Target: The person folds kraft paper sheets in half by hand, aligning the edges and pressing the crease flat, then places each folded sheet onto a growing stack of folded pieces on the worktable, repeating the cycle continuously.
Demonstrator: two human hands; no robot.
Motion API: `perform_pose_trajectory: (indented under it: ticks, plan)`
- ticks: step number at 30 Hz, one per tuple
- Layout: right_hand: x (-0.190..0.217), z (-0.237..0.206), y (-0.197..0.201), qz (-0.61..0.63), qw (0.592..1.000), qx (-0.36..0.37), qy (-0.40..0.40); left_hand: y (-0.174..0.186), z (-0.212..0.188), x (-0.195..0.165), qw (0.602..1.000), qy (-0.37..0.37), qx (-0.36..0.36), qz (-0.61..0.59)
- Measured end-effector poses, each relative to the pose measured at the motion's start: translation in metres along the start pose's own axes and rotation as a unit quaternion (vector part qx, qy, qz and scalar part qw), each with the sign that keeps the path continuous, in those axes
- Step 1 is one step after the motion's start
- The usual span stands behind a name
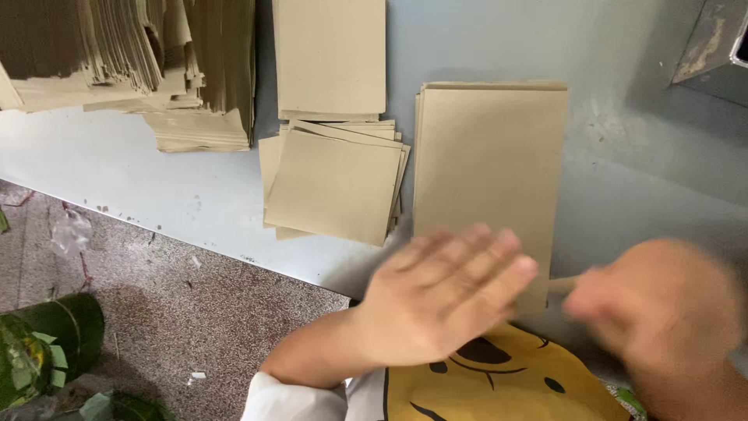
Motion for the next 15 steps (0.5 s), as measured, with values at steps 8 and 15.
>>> perform_pose_trajectory:
  ticks: [8,15]
  plan:
    - [0.008,0.009,-0.031,0.037,0.983,0.174,-0.045,0.024,-0.062,0.052,0.96,0.153,-0.041,0.23]
    - [0.022,-0.005,-0.067,0.076,0.938,0.337,-0.016,0.021,-0.099,0.081,0.934,0.322,0.133,0.078]
Point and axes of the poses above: each hand's wrist, its own z-axis towards the middle knuckle, its own y-axis out of the back of the hand, x = y × z, the point moved 1 cm from there along z, towards the middle knuckle, and after that the axes turned 4 degrees about x, right-handed, at the moved point
